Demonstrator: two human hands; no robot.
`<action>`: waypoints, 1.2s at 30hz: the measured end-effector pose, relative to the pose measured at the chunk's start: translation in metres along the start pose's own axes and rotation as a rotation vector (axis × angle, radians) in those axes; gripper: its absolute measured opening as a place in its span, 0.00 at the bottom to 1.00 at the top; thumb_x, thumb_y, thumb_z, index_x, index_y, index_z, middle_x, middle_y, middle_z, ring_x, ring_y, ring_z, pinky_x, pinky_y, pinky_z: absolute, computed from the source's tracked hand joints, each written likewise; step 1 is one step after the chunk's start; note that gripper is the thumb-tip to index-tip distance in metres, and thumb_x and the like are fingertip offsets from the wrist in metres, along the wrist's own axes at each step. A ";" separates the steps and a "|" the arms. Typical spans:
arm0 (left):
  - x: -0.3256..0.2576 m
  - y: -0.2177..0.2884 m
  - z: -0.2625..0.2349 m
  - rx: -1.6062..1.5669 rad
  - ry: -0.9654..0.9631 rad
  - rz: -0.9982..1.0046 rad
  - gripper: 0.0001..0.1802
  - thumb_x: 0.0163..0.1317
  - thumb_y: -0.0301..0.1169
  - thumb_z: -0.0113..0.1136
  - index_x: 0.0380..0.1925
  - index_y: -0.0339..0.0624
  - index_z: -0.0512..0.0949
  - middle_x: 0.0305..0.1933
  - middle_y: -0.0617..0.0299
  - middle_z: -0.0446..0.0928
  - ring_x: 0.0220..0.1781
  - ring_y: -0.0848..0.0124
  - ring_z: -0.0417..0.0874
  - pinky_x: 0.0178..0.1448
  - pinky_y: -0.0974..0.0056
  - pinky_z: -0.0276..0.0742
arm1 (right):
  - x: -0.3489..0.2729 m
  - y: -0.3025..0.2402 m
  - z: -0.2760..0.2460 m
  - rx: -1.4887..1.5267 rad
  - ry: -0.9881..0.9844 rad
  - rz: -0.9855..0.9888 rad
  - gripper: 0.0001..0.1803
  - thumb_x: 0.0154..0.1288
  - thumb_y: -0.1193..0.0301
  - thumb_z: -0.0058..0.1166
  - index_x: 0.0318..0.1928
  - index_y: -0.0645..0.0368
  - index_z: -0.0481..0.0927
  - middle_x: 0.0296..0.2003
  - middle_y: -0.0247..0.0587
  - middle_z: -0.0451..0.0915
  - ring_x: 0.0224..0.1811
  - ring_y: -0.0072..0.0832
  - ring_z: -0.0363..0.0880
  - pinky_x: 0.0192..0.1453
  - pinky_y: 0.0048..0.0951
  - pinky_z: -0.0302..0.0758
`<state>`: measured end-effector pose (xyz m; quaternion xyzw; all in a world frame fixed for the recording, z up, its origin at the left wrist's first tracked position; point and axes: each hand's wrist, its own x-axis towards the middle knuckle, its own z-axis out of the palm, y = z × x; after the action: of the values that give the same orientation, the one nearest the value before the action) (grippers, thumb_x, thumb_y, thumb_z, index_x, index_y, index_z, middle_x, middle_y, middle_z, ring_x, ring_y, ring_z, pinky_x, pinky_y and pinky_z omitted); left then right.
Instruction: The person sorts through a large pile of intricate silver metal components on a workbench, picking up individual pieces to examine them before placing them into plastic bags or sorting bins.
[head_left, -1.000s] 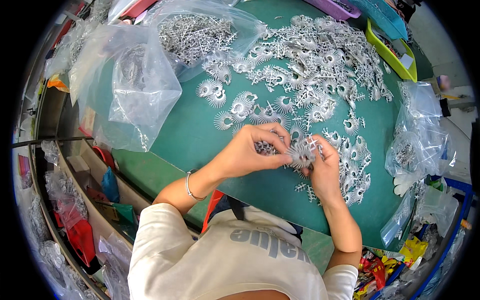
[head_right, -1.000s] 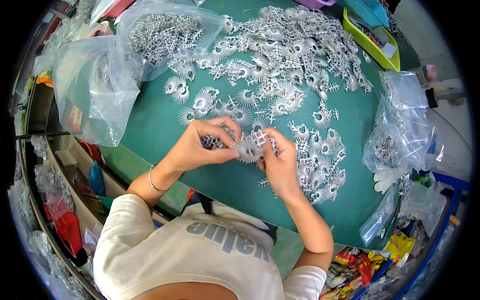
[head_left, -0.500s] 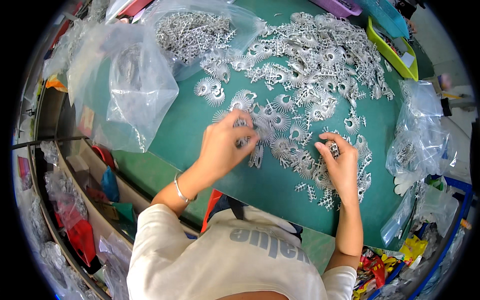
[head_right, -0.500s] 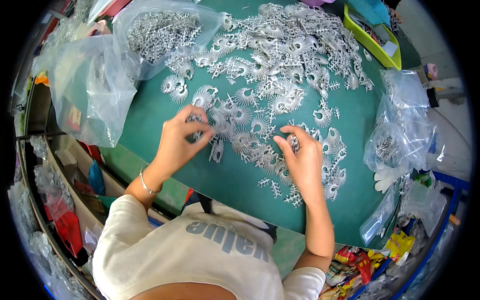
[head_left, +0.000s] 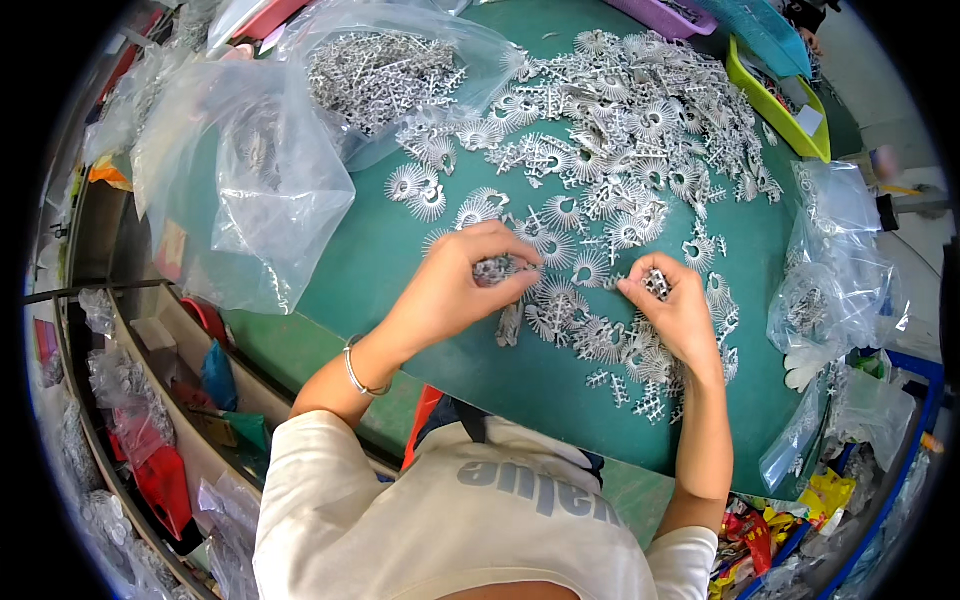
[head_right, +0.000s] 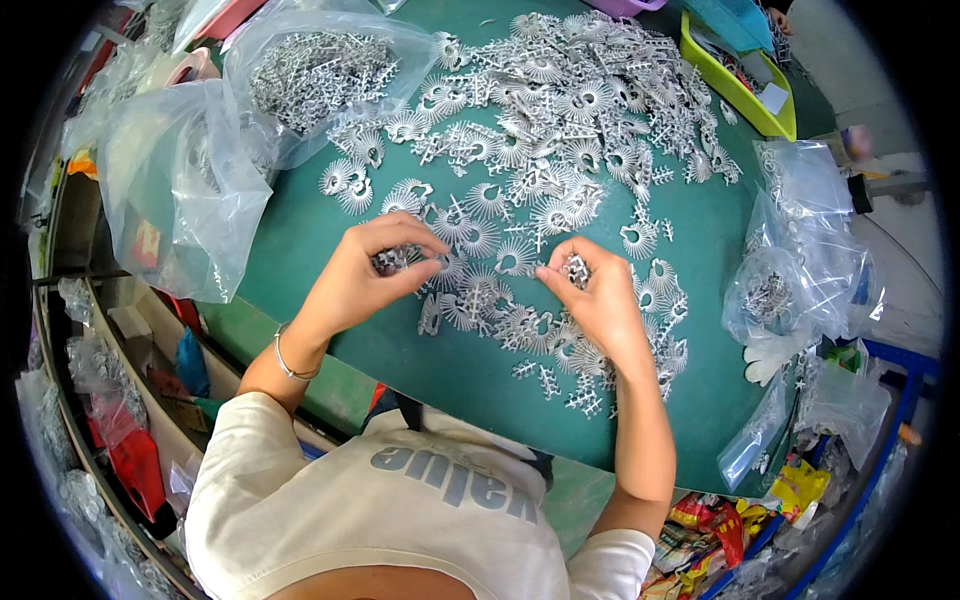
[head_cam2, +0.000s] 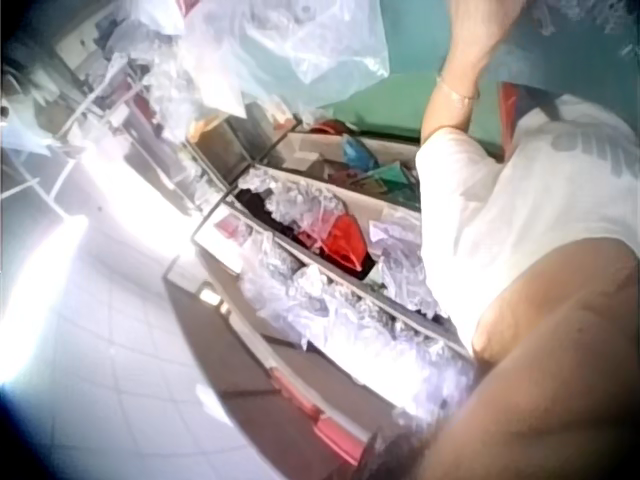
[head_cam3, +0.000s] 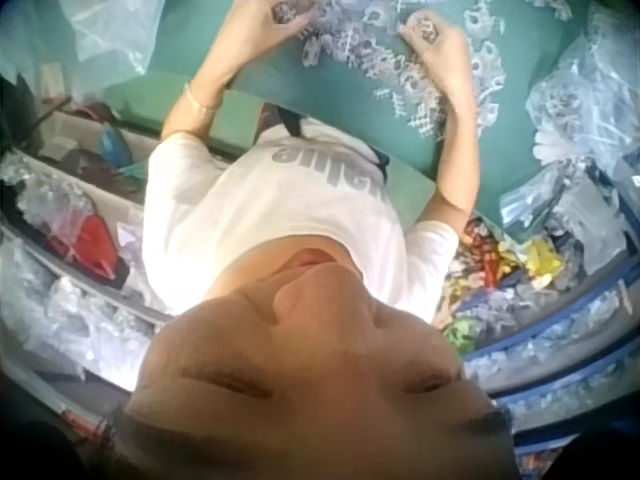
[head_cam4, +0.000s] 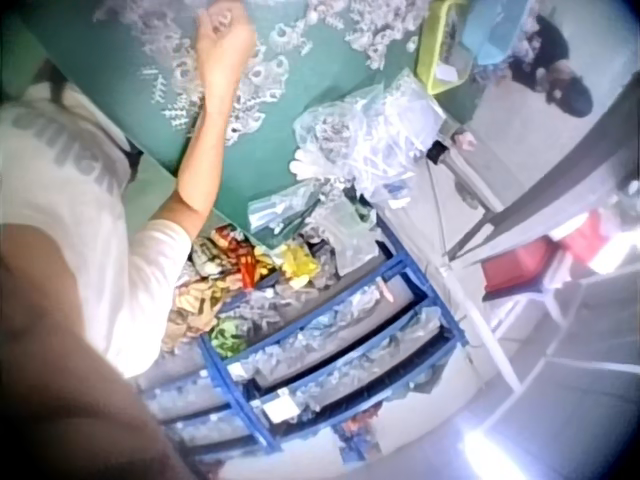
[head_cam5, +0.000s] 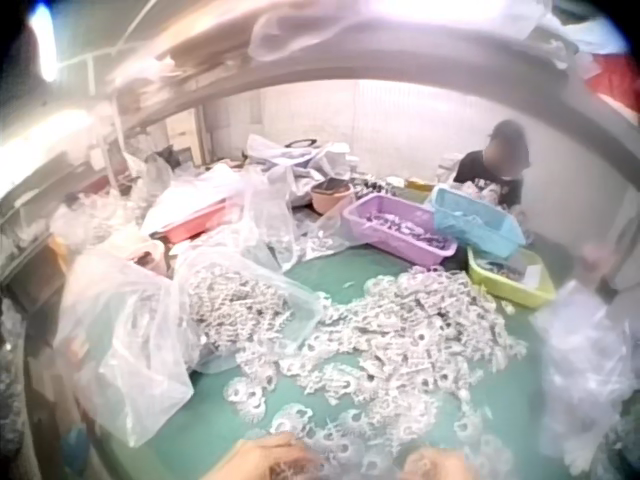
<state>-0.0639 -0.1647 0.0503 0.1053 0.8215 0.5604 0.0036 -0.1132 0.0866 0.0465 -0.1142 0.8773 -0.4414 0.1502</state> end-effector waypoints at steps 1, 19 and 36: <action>0.003 -0.001 0.001 -0.183 -0.056 -0.050 0.11 0.59 0.30 0.57 0.38 0.35 0.79 0.37 0.58 0.79 0.32 0.71 0.77 0.33 0.67 0.75 | -0.002 -0.004 0.002 0.121 0.081 -0.049 0.07 0.53 0.76 0.61 0.28 0.62 0.74 0.21 0.33 0.74 0.22 0.16 0.67 0.28 0.19 0.66; 0.036 -0.005 0.023 -0.727 -0.009 -0.464 0.11 0.57 0.28 0.59 0.42 0.40 0.78 0.33 0.64 0.77 0.31 0.82 0.73 0.22 0.80 0.60 | 0.005 0.002 0.026 -0.457 0.387 -0.284 0.12 0.55 0.66 0.60 0.25 0.62 0.76 0.24 0.46 0.78 0.18 0.39 0.76 0.21 0.33 0.70; 0.087 -0.028 0.053 0.737 -0.010 0.152 0.10 0.49 0.35 0.65 0.28 0.42 0.80 0.30 0.57 0.74 0.32 0.55 0.79 0.32 0.56 0.75 | -0.012 0.017 -0.025 0.746 0.046 0.265 0.10 0.66 0.67 0.51 0.30 0.59 0.75 0.18 0.30 0.70 0.13 0.15 0.60 0.16 0.18 0.56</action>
<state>-0.1472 -0.1099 0.0146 0.1628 0.9579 0.2254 -0.0720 -0.1121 0.1187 0.0492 0.0725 0.6670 -0.7089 0.2174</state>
